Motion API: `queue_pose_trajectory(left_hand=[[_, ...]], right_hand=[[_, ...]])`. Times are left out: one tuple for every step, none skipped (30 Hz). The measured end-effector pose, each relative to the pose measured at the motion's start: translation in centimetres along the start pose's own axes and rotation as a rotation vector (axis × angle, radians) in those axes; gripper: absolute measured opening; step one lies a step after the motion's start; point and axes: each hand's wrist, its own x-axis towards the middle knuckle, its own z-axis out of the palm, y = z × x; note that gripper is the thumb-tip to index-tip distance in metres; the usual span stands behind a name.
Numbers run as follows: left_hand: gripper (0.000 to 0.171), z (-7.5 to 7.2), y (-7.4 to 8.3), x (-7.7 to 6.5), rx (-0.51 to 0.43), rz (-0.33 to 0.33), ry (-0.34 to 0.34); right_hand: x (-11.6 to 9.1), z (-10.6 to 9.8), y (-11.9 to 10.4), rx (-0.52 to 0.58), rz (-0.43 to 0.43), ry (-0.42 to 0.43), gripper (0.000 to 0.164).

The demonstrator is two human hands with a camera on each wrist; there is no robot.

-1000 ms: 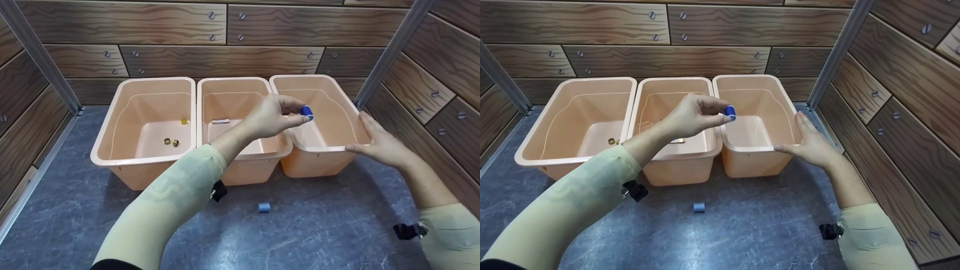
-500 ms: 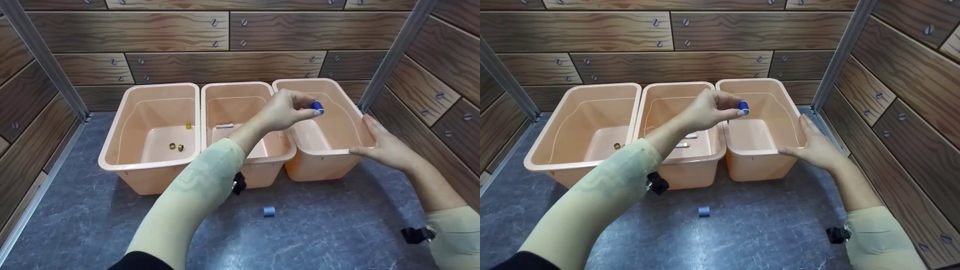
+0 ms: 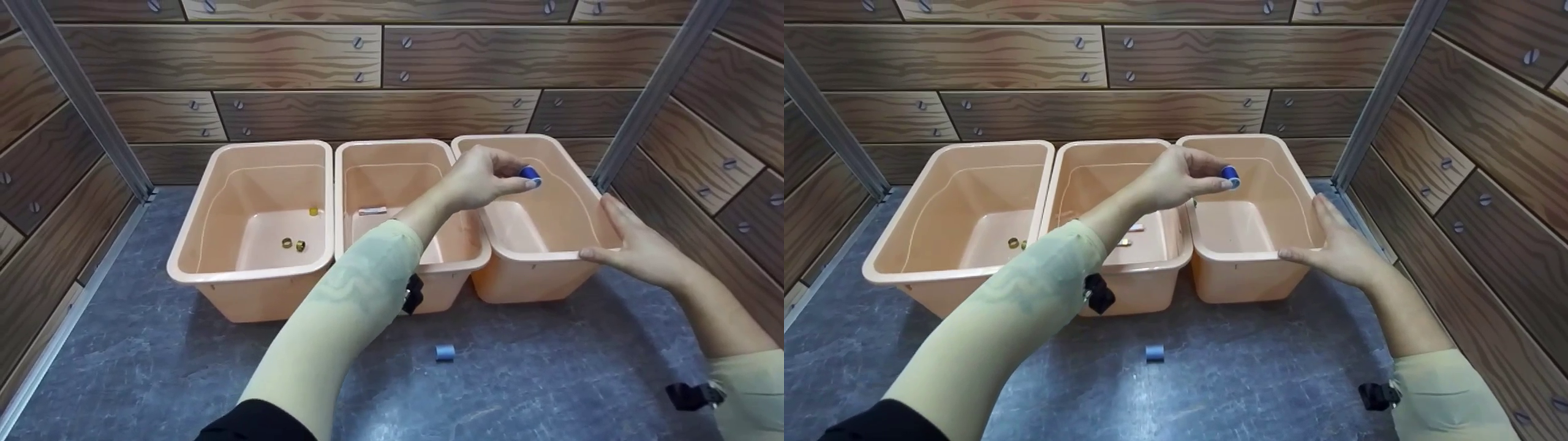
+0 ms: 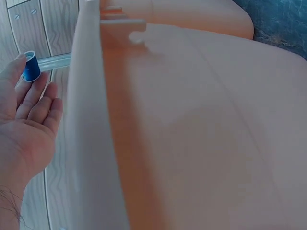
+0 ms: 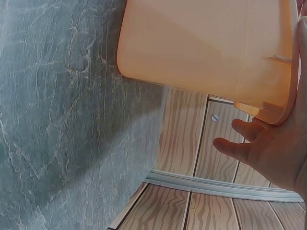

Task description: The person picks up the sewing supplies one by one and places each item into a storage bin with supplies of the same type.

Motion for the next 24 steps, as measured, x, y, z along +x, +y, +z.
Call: queue_pose_trajectory(left_hand=[[0.035,0.2,0.0,0.1,0.002,-0.004,-0.004],[0.035,0.3,-0.1,0.3,0.002,-0.006,-0.008],[0.035,0.4,-0.1,0.4,0.004,-0.009,-0.009],[0.034,0.5,-0.1,0.6,0.011,-0.014,-0.005],[0.034,0.5,-0.2,0.7,0.018,-0.019,-0.001],[0.033,0.6,-0.2,0.8,0.025,-0.025,0.006],[0.032,0.6,-0.3,0.9,0.032,-0.031,0.014],[0.031,0.6,-0.3,1.0,0.035,-0.036,0.022],[0.031,0.6,-0.4,1.1,0.035,-0.037,0.030],[0.030,0.7,-0.4,1.1,0.035,-0.041,0.037],[0.029,0.7,-0.5,1.2,0.032,-0.042,0.041],[0.029,0.7,-0.6,1.3,0.028,-0.044,0.042],[0.029,0.8,-0.7,1.3,0.024,-0.046,0.041],[0.029,0.9,-0.8,1.4,0.020,-0.051,0.037],[0.029,0.9,-0.9,1.4,0.020,-0.055,0.032],[0.029,1.0,-0.9,1.5,0.021,-0.063,0.027],[0.029,1.0,-1.0,1.5,0.023,-0.066,0.021],[0.030,1.0,-1.1,1.6,0.029,-0.073,0.018],[0.030,1.1,-1.2,1.6,0.033,-0.079,0.014],[0.030,1.1,-1.4,1.7,0.039,-0.083,0.010],[0.029,1.1,-1.5,1.7,0.046,-0.089,0.008],[0.029,1.1,-1.6,1.7,0.051,-0.093,0.006],[0.030,1.1,-1.7,1.7,0.055,-0.097,0.004],[0.030,1.1,-1.8,1.8,0.059,-0.102,0.003]], right_hand=[[-0.1,-0.1,0.1,0.001,0.004,-0.002,0.115],[-0.2,-0.1,0.1,0.003,0.006,-0.003,0.115],[-0.3,-0.2,0.1,0.005,0.008,-0.002,0.115],[-0.3,-0.2,0.1,0.004,0.007,-0.001,0.115],[-0.3,-0.2,0.1,0.003,0.006,0.000,0.115],[-0.3,-0.3,0.1,0.002,0.004,0.002,0.115],[-0.2,-0.3,0.1,0.000,0.000,0.005,0.115],[-0.2,-0.3,0.1,-0.003,-0.004,0.008,0.116],[-0.2,-0.3,0.1,-0.006,-0.008,0.011,0.116],[-0.2,-0.3,0.1,-0.008,-0.012,0.014,0.115],[-0.2,-0.4,0.0,-0.008,-0.014,0.015,0.115],[-0.2,-0.4,0.0,-0.010,-0.016,0.016,0.115],[-0.2,-0.4,0.0,-0.011,-0.016,0.017,0.115],[-0.2,-0.4,0.0,-0.012,-0.015,0.017,0.115],[-0.2,-0.4,0.1,-0.013,-0.013,0.017,0.115],[-0.2,-0.4,0.1,-0.013,-0.010,0.017,0.115],[-0.2,-0.4,0.1,-0.013,-0.007,0.016,0.115],[-0.2,-0.3,0.1,-0.012,-0.004,0.015,0.115],[-0.2,-0.3,0.2,-0.011,-0.001,0.014,0.115],[-0.2,-0.2,0.2,-0.009,0.001,0.013,0.115],[-0.2,-0.1,0.2,-0.007,0.003,0.012,0.116],[-0.2,-0.1,0.2,-0.005,0.003,0.012,0.116],[-0.2,0.0,0.2,-0.002,0.003,0.012,0.116],[-0.3,0.0,0.2,0.000,0.002,0.014,0.116]])
